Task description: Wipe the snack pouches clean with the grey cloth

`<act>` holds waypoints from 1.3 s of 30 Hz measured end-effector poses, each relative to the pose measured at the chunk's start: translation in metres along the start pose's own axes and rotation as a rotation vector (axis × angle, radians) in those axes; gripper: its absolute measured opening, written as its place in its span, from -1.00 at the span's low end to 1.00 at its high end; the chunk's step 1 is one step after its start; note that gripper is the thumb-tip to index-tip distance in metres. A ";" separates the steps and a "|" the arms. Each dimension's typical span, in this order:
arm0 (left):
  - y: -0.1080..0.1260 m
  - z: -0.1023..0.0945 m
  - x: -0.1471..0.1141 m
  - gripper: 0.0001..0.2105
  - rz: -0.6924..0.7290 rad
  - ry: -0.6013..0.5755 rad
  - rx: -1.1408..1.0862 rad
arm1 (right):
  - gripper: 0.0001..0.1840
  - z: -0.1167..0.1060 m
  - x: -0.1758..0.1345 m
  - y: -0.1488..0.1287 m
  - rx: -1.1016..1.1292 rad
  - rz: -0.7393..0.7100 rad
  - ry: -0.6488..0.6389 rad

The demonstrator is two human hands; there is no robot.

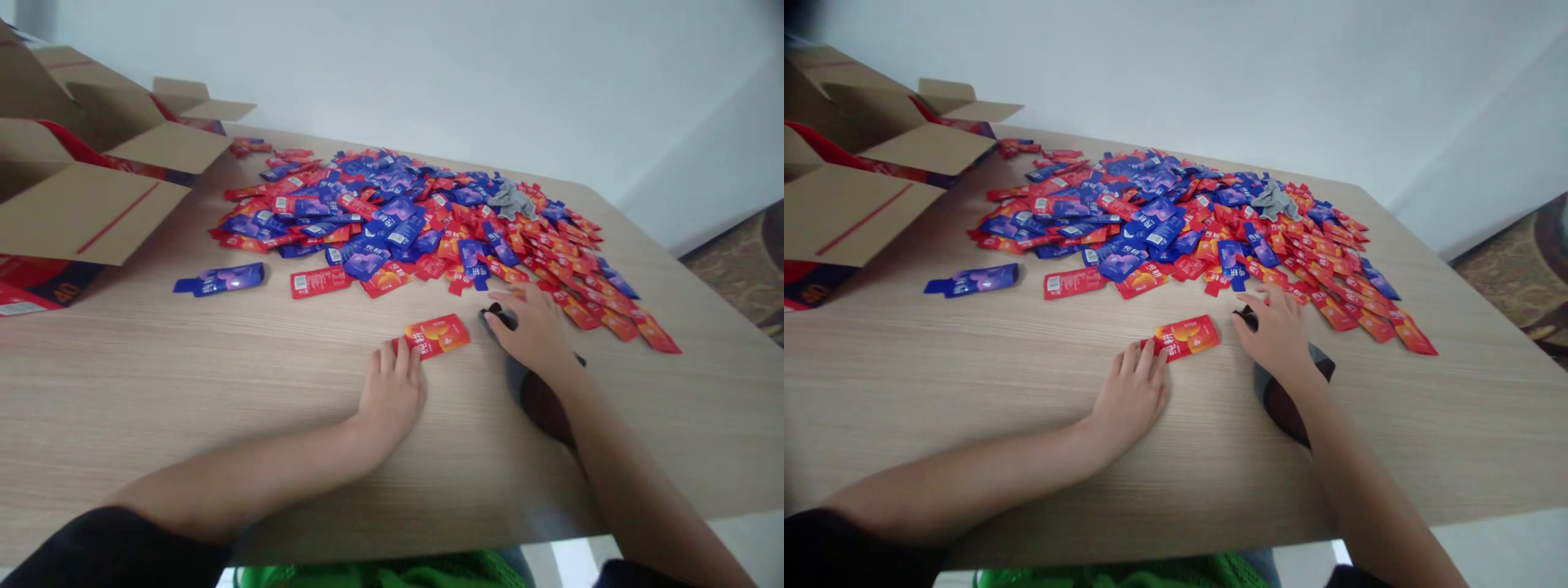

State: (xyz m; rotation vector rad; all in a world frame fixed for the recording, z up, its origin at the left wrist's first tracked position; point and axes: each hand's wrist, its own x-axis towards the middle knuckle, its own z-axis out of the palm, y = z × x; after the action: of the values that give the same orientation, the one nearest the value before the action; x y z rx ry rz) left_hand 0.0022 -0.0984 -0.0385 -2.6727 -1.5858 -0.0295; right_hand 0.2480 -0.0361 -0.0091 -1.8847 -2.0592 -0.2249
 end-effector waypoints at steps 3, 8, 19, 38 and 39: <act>0.004 0.004 -0.001 -0.53 -0.007 0.012 -0.014 | -0.44 0.011 -0.018 0.026 -0.017 0.045 -0.113; 0.006 0.004 -0.003 -0.52 0.026 -0.018 -0.056 | -0.54 0.026 -0.020 0.041 0.055 -0.022 -0.144; 0.009 0.003 -0.009 -0.52 0.068 -0.015 0.026 | -0.61 -0.041 0.006 -0.035 0.186 0.047 -0.088; 0.004 -0.004 -0.010 -0.64 0.146 0.078 0.160 | -0.72 0.014 -0.006 -0.082 0.211 -0.332 -0.259; 0.004 -0.004 -0.010 -0.64 0.163 0.072 0.168 | -0.72 0.013 -0.006 -0.079 0.200 -0.299 -0.247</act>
State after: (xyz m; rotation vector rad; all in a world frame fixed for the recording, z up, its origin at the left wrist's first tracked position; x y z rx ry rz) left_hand 0.0006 -0.1089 -0.0349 -2.6282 -1.2846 0.0105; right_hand 0.1683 -0.0459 -0.0142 -1.5470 -2.4234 0.1466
